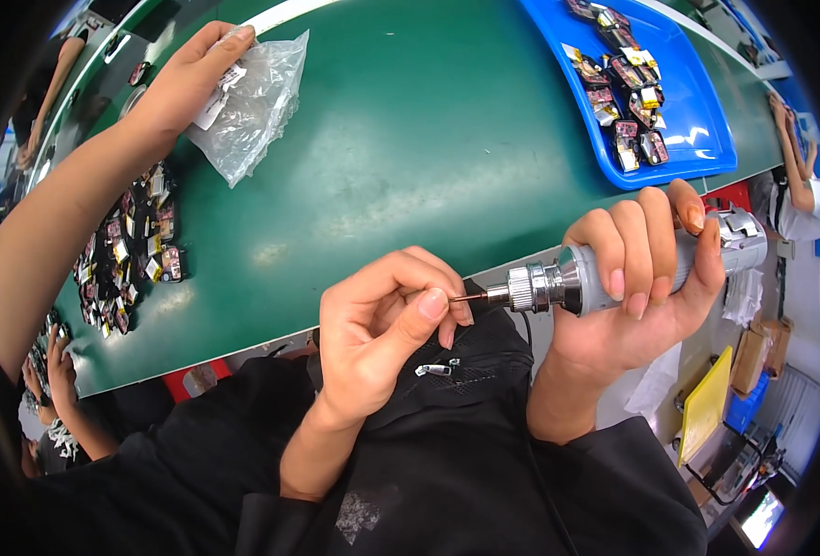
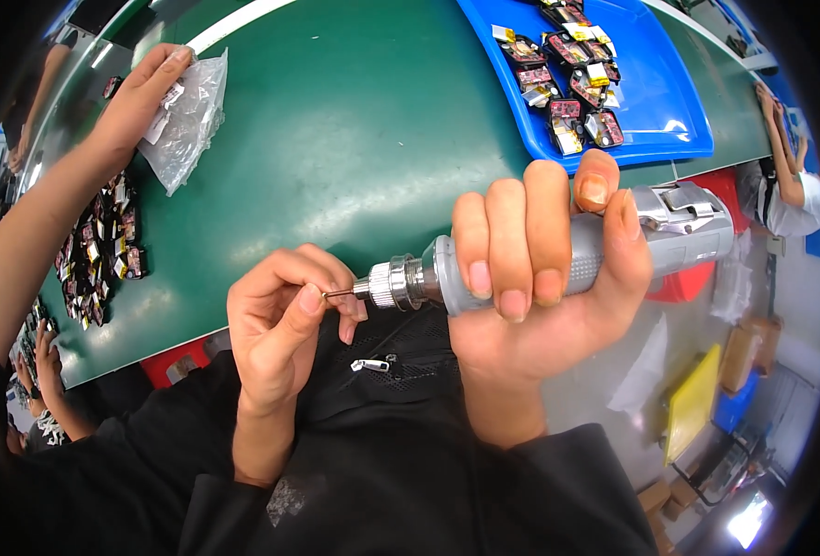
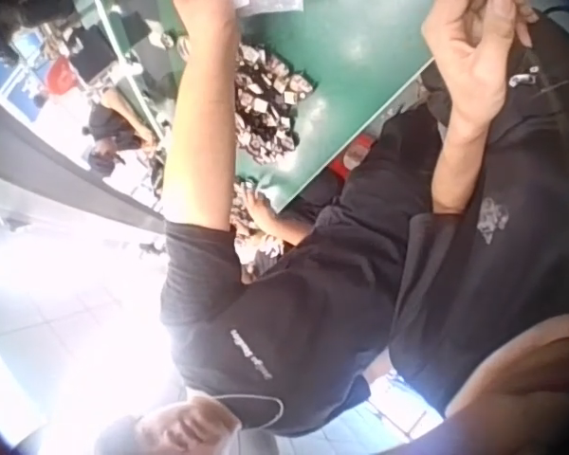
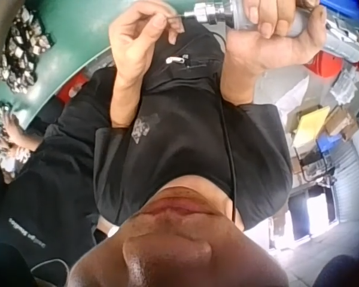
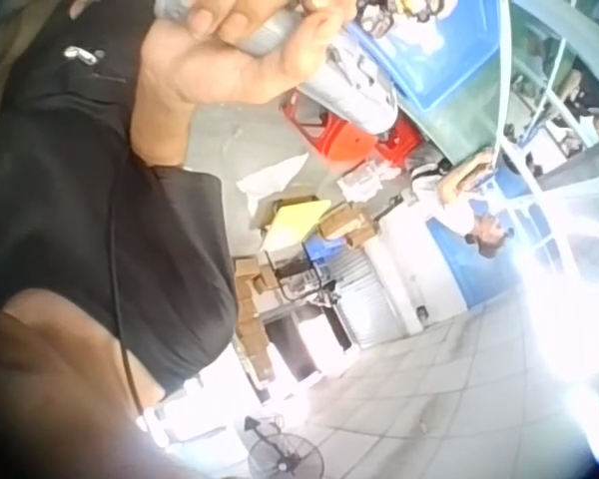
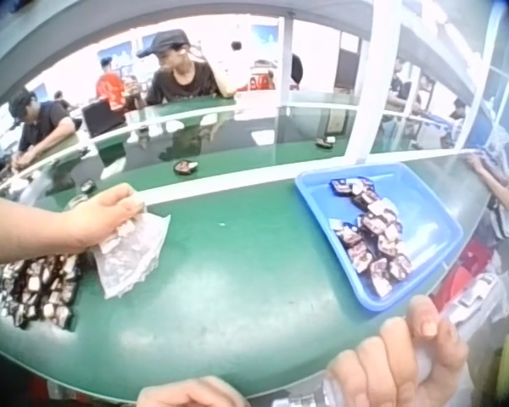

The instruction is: Use an electric screwdriver to assemble small electronic components on a factory line.

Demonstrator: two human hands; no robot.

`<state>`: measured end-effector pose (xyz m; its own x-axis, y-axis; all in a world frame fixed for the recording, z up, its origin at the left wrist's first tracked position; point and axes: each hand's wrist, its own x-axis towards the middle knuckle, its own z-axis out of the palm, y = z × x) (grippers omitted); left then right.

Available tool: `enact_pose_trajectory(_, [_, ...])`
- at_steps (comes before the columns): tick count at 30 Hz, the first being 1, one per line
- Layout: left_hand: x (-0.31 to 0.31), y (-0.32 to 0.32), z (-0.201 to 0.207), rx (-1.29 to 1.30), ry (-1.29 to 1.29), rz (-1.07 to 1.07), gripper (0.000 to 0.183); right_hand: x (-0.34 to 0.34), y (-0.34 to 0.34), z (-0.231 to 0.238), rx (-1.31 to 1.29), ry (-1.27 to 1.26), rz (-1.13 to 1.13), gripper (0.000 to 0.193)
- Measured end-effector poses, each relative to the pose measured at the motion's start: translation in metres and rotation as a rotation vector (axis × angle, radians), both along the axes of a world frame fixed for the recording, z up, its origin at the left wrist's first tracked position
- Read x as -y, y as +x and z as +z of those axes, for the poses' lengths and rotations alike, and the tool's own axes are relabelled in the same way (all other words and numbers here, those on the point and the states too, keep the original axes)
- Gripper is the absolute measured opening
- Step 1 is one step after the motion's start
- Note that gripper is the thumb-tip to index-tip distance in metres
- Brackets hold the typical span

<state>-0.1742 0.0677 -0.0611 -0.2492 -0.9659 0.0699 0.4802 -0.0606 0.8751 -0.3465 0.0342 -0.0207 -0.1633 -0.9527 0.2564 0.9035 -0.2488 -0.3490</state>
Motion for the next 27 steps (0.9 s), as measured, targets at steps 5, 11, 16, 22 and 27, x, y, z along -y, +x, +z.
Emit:
enact_pose_trajectory(5, [-0.005,-0.003,0.011,0.128,0.087,0.027,0.014,-0.004,0.000,0.009,-0.077,0.007,-0.038,0.013])
enact_pose_trajectory(11, [0.000,-0.007,0.014,0.686,-0.470,0.246,0.004,-0.008,-0.006,0.006,-0.153,-0.039,-0.015,0.016])
enact_pose_trajectory(16, [0.003,-0.006,0.016,0.675,-0.446,0.192,0.006,-0.009,-0.011,0.003,-0.095,0.001,-0.025,0.016])
enact_pose_trajectory(22, [0.007,-0.005,0.013,0.637,-0.513,0.175,0.007,-0.006,-0.012,0.000,-0.076,0.009,0.011,0.016])
enact_pose_trajectory(27, [0.008,-0.006,0.014,0.634,-0.491,0.144,0.007,-0.004,-0.012,-0.002,-0.060,0.041,-0.017,0.016])
